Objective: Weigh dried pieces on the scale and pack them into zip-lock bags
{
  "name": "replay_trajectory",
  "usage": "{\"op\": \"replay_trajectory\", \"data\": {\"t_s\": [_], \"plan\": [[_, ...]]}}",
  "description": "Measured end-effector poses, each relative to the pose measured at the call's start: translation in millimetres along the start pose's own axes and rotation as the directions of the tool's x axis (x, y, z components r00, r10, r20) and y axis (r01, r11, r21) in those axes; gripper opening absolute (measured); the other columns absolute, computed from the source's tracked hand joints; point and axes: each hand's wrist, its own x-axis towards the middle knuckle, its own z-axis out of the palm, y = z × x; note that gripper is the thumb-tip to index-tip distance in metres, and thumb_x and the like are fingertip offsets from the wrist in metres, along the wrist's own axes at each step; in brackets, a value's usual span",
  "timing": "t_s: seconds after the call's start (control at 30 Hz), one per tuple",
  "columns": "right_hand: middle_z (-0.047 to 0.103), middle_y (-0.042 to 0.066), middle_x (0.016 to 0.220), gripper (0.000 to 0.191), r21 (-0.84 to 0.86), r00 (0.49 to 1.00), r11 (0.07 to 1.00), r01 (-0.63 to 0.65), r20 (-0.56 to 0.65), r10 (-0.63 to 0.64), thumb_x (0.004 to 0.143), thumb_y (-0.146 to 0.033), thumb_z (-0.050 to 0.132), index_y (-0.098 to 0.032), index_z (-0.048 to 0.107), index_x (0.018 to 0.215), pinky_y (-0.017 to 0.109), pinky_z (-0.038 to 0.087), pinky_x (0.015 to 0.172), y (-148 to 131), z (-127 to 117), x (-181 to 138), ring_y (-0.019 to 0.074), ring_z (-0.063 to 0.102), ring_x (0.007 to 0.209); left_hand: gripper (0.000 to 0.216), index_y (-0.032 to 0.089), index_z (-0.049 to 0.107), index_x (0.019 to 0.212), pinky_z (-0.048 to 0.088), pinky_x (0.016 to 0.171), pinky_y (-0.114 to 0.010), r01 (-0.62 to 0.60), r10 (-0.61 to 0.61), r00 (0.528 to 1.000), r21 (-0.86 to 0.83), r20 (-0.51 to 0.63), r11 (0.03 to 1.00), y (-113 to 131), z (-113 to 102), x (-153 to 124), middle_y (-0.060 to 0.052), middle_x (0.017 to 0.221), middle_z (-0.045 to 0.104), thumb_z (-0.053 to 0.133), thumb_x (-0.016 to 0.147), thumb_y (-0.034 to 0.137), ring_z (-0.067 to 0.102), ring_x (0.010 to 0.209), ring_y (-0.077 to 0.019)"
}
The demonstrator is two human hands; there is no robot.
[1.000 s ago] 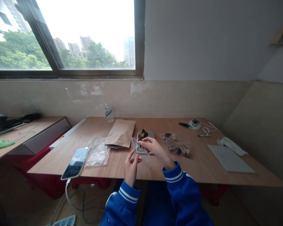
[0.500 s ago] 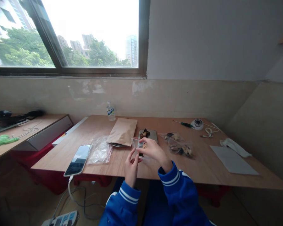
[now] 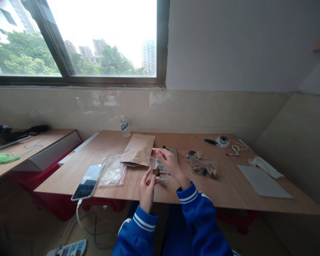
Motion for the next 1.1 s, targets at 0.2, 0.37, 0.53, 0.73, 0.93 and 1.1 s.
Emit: {"op": "replay_trajectory", "data": {"t_s": [0.2,0.37,0.53,0.73,0.93,1.1], "plan": [[0.043,0.014,0.139,0.048,-0.349,0.989,0.926,-0.144,-0.027,0.143,0.082,-0.045,0.055,-0.025,0.055,0.126,0.048,0.03,0.104,89.9,25.3,35.5,0.0308,0.037,0.13,0.06,0.009,0.055,0.119,0.056,0.073,-0.031,0.01,-0.01,1.0,-0.003,0.013,1.0,3.2,-3.4,1.3,-0.015,0.103,0.068,0.071,0.07,0.039,0.068,0.07,-0.0163],[0.052,0.013,0.127,0.041,-0.451,0.982,0.88,-0.149,0.038,0.185,0.082,-0.052,0.054,-0.026,0.064,0.111,0.046,0.036,0.097,118.6,44.8,39.9,0.0315,0.047,0.12,0.06,0.01,0.056,0.119,0.056,0.071,-0.028,-0.003,0.003,1.0,-0.014,0.021,1.0,3.7,-5.9,2.1,-0.014,0.103,0.068,0.07,0.07,0.041,0.067,0.067,-0.0144],[0.06,0.013,0.111,0.03,-0.497,0.996,0.864,-0.084,-0.016,0.088,0.081,-0.047,0.056,-0.021,0.069,0.092,0.044,0.036,0.095,123.2,45.3,34.7,0.0292,0.051,0.109,0.058,0.01,0.057,0.118,0.056,0.071,-0.029,0.006,-0.006,1.0,-0.014,0.027,1.0,3.8,-5.9,3.0,-0.013,0.098,0.069,0.071,0.07,0.04,0.067,0.068,-0.0152],[0.061,0.013,0.105,0.023,-0.42,0.988,0.904,-0.086,-0.156,0.021,0.077,-0.04,0.057,-0.02,0.068,0.084,0.043,0.038,0.093,124.9,43.3,30.1,0.0283,0.053,0.103,0.058,0.01,0.058,0.117,0.057,0.07,-0.031,0.015,-0.015,1.0,-0.011,0.023,1.0,4.5,-5.8,2.6,-0.014,0.099,0.068,0.072,0.069,0.039,0.067,0.068,-0.016],[0.065,0.009,0.086,0.035,0.22,0.917,0.942,-0.253,-0.254,0.306,0.074,-0.052,0.055,-0.018,0.063,0.079,0.039,0.047,0.08,76.2,22.6,27.2,0.0244,0.059,0.085,0.062,0.008,0.055,0.119,0.057,0.071,-0.03,0.033,-0.032,0.999,-0.018,0.026,0.999,7.4,-4.1,1.2,-0.013,0.094,0.069,0.072,0.069,0.039,0.067,0.067,-0.016],[0.067,0.006,0.096,0.037,0.729,0.91,0.547,-0.412,0.302,0.283,0.08,-0.054,0.051,-0.021,0.064,0.091,0.037,0.051,0.079,4.3,-13.3,7.0,0.0201,0.062,0.087,0.062,0.008,0.054,0.12,0.056,0.071,-0.031,0.043,-0.043,0.999,-0.016,0.019,0.999,6.5,-0.5,-0.2,-0.012,0.092,0.07,0.072,0.069,0.038,0.068,0.067,-0.0169]]}}
